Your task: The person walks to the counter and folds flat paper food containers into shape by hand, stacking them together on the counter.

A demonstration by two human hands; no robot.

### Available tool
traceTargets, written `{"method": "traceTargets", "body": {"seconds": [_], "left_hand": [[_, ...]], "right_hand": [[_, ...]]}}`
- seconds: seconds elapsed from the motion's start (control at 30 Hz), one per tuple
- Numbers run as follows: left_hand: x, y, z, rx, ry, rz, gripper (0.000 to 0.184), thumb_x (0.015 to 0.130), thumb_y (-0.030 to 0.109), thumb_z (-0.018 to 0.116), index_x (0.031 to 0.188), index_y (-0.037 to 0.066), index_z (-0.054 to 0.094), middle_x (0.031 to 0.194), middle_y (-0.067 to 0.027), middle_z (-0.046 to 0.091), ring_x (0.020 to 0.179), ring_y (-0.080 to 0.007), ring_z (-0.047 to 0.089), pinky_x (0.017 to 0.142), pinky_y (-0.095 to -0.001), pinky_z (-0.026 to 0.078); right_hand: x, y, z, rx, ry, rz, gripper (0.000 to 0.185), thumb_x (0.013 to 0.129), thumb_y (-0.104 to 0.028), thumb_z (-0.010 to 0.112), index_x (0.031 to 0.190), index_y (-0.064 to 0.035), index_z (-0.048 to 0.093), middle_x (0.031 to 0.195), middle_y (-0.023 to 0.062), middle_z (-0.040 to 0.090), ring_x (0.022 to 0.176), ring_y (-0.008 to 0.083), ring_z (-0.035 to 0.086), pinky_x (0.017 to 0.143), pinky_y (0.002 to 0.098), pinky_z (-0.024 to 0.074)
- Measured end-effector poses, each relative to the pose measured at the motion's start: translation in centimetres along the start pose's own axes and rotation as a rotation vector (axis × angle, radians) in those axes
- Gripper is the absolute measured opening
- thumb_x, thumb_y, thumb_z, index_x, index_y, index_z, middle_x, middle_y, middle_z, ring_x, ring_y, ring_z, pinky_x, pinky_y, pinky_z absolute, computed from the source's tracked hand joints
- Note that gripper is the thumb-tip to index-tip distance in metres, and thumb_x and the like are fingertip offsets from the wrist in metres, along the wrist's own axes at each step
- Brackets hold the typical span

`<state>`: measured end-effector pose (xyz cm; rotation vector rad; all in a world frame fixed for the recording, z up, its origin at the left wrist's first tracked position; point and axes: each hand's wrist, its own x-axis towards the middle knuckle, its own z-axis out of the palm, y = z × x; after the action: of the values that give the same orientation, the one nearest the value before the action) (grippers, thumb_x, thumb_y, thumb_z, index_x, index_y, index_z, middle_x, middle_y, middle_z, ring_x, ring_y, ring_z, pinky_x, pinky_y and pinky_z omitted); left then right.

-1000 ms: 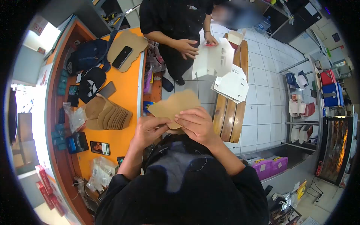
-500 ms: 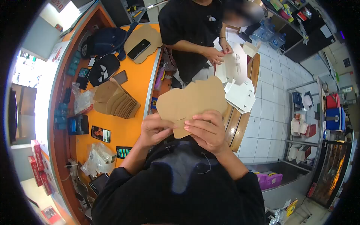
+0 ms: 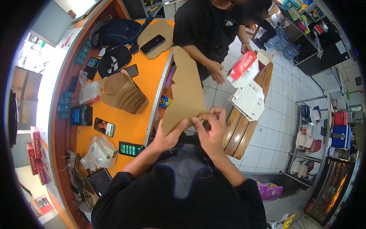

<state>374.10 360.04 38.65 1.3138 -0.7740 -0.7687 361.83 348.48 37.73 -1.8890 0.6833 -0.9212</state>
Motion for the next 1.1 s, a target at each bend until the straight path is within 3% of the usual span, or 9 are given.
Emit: {"method": "traceTargets", "body": {"seconds": [0.07, 0.2, 0.47, 0.57, 0.73, 0.83, 0.97, 1.07, 1.1], "left_hand": [[-0.8, -0.6, -0.9, -0.172, 0.026, -0.287, 0.031, 0.105, 0.023, 0.053, 0.118, -0.004, 0.060, 0.101, -0.0030, 0.065, 0.092, -0.0093, 0.056, 0.079, -0.0279, 0.048], [-1.5, -2.5, 0.1, -0.382, 0.270, -0.218, 0.033, 0.105, 0.025, 0.053, 0.120, -0.003, 0.061, 0.106, -0.0038, 0.066, 0.096, -0.0096, 0.059, 0.084, -0.0277, 0.048], [-3.7, -3.5, 1.3, -0.659, 0.218, -0.121, 0.038, 0.106, 0.026, 0.049, 0.140, 0.011, 0.044, 0.135, -0.0063, 0.054, 0.123, -0.0198, 0.056, 0.103, -0.0388, 0.047], [-3.6, -3.1, 0.3, -0.709, 0.137, -0.141, 0.042, 0.106, 0.027, 0.048, 0.143, 0.010, 0.041, 0.138, -0.0079, 0.052, 0.126, -0.0216, 0.053, 0.105, -0.0412, 0.045], [-3.2, -2.5, -2.2, -0.713, -0.066, -0.319, 0.043, 0.106, 0.027, 0.047, 0.144, 0.006, 0.040, 0.143, -0.0090, 0.049, 0.128, -0.0257, 0.052, 0.105, -0.0427, 0.045], [-2.9, -1.5, -3.3, -0.314, -0.180, -0.356, 0.038, 0.106, 0.023, 0.045, 0.138, 0.004, 0.046, 0.126, -0.0150, 0.060, 0.117, -0.0273, 0.060, 0.098, -0.0414, 0.047], [-1.4, 2.0, -2.9, 0.727, -0.556, -0.039, 0.028, 0.102, 0.021, 0.045, 0.117, -0.001, 0.054, 0.089, -0.0302, 0.063, 0.090, -0.0428, 0.065, 0.079, -0.0497, 0.049], [-2.3, 1.9, -3.1, 0.976, -0.720, -0.135, 0.024, 0.102, 0.019, 0.045, 0.109, -0.001, 0.056, 0.083, -0.0282, 0.065, 0.081, -0.0459, 0.064, 0.073, -0.0530, 0.048], [-2.8, 1.6, -3.1, 1.004, -0.744, -0.124, 0.024, 0.102, 0.020, 0.045, 0.108, -0.001, 0.057, 0.080, -0.0270, 0.065, 0.078, -0.0458, 0.064, 0.072, -0.0535, 0.048]], "right_hand": [[-0.6, 0.1, 0.3, 0.008, 0.023, -0.073, 0.017, 0.080, -0.009, 0.082, 0.086, -0.0039, 0.067, 0.112, 0.0076, 0.048, 0.068, 0.0092, 0.045, 0.055, 0.0207, 0.0366], [-0.6, -0.6, 0.0, -0.011, -0.081, -0.180, 0.019, 0.078, -0.009, 0.083, 0.086, -0.0038, 0.067, 0.127, 0.0127, 0.047, 0.065, 0.0096, 0.047, 0.057, 0.0230, 0.0411], [-1.7, -0.7, 1.8, 0.078, 0.129, -0.238, 0.014, 0.079, -0.004, 0.078, 0.083, -0.0033, 0.065, 0.123, 0.0148, 0.050, 0.069, 0.0105, 0.052, 0.062, 0.0237, 0.0419], [-0.5, -1.2, 0.6, 0.094, -0.077, -0.254, 0.031, 0.077, -0.012, 0.084, 0.099, -0.0037, 0.064, 0.120, 0.0093, 0.051, 0.067, 0.0085, 0.048, 0.061, 0.0214, 0.0393], [0.9, 0.7, -0.6, 0.400, -0.420, 0.232, 0.086, 0.069, -0.026, 0.092, 0.137, -0.0079, 0.043, 0.105, -0.0019, 0.046, 0.071, 0.0050, 0.040, 0.062, 0.0210, 0.0382], [0.5, 2.1, 0.0, 0.273, -0.561, 0.305, 0.090, 0.071, -0.017, 0.090, 0.145, -0.0090, 0.038, 0.105, 0.0010, 0.046, 0.077, 0.0059, 0.045, 0.067, 0.0220, 0.0418], [-1.7, 2.5, 0.6, 0.024, -0.455, 0.184, 0.099, 0.068, -0.030, 0.090, 0.148, -0.0093, 0.036, 0.107, 0.0125, 0.055, 0.075, 0.0245, 0.058, 0.068, 0.0343, 0.0500], [-1.3, 4.0, -0.5, -0.209, -0.522, -0.327, 0.089, 0.071, -0.032, 0.087, 0.145, -0.0102, 0.041, 0.113, 0.0126, 0.058, 0.079, 0.0300, 0.061, 0.070, 0.0378, 0.0519], [-1.2, 3.7, -1.3, -0.204, -0.562, -0.292, 0.067, 0.076, -0.030, 0.082, 0.133, -0.0102, 0.053, 0.112, 0.0112, 0.060, 0.087, 0.0329, 0.063, 0.075, 0.0402, 0.0527]]}}
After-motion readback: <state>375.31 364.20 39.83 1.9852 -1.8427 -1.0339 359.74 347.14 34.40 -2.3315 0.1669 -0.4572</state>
